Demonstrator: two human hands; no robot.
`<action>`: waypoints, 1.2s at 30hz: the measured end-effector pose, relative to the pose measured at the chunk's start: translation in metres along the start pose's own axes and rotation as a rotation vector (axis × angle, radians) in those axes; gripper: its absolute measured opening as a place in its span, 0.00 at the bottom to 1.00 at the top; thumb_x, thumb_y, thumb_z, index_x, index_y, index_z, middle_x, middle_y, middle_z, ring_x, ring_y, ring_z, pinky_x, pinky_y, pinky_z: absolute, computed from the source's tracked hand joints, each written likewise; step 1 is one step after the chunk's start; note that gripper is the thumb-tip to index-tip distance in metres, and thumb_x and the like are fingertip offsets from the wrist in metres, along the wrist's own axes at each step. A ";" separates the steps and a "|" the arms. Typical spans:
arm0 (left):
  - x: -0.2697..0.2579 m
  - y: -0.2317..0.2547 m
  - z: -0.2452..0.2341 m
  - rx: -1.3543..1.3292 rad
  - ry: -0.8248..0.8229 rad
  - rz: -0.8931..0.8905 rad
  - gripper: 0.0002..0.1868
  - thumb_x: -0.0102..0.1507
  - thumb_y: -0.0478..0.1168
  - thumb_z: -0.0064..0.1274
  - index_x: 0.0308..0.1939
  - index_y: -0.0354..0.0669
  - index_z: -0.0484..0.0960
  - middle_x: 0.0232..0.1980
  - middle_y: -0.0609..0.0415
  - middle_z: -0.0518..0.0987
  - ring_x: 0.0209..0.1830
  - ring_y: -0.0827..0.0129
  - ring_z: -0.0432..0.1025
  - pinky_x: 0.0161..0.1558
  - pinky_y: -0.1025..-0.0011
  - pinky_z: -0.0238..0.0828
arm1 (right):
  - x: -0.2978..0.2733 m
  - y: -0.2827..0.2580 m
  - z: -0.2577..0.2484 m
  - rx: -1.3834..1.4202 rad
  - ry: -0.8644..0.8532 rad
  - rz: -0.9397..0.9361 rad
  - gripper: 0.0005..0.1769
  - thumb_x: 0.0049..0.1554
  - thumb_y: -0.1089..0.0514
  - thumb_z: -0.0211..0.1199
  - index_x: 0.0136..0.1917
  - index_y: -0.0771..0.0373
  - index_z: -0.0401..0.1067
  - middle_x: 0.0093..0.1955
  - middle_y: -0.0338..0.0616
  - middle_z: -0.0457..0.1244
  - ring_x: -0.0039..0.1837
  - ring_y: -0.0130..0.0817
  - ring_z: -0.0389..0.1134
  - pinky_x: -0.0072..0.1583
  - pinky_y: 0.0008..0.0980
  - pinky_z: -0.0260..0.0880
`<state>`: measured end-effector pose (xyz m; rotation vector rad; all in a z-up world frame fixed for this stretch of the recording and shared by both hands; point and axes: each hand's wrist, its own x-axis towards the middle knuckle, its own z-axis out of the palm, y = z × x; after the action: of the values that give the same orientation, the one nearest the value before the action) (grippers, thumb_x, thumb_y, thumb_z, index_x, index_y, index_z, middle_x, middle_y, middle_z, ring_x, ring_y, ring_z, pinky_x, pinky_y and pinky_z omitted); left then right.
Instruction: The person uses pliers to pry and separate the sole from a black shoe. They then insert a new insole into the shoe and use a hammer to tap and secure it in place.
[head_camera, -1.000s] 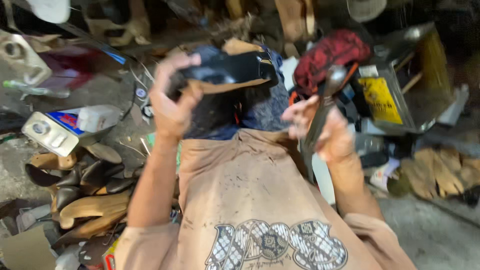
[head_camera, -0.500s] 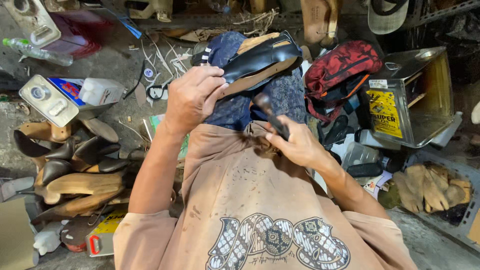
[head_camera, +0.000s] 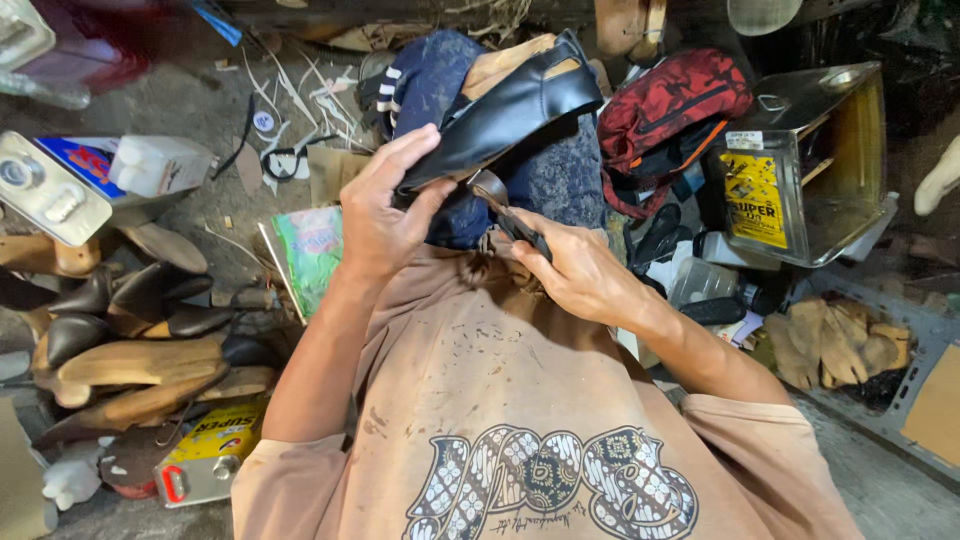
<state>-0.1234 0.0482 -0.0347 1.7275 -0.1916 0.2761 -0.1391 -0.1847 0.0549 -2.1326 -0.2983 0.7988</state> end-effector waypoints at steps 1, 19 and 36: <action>-0.004 0.000 0.001 0.039 0.004 0.051 0.19 0.62 0.33 0.67 0.56 0.36 0.82 0.57 0.41 0.82 0.60 0.45 0.76 0.61 0.55 0.72 | -0.002 0.000 -0.001 -0.014 -0.028 0.021 0.21 0.66 0.58 0.51 0.68 0.69 0.68 0.63 0.67 0.66 0.65 0.64 0.67 0.61 0.56 0.70; 0.011 0.001 0.007 -0.002 0.007 0.095 0.18 0.61 0.30 0.69 0.53 0.33 0.84 0.53 0.41 0.83 0.54 0.43 0.79 0.55 0.53 0.76 | 0.001 0.032 0.000 -0.183 0.078 -0.054 0.15 0.66 0.55 0.54 0.62 0.64 0.71 0.38 0.49 0.71 0.44 0.48 0.75 0.42 0.43 0.74; 0.031 -0.004 0.009 0.011 -0.055 -0.280 0.17 0.64 0.34 0.61 0.57 0.41 0.81 0.56 0.48 0.84 0.56 0.66 0.78 0.59 0.72 0.71 | 0.029 0.033 -0.007 -0.432 0.125 -0.111 0.12 0.64 0.61 0.55 0.60 0.64 0.65 0.53 0.46 0.68 0.49 0.51 0.72 0.42 0.50 0.68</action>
<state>-0.0915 0.0409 -0.0313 1.7490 0.0127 0.0237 -0.1142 -0.1962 0.0201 -2.5293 -0.5589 0.5700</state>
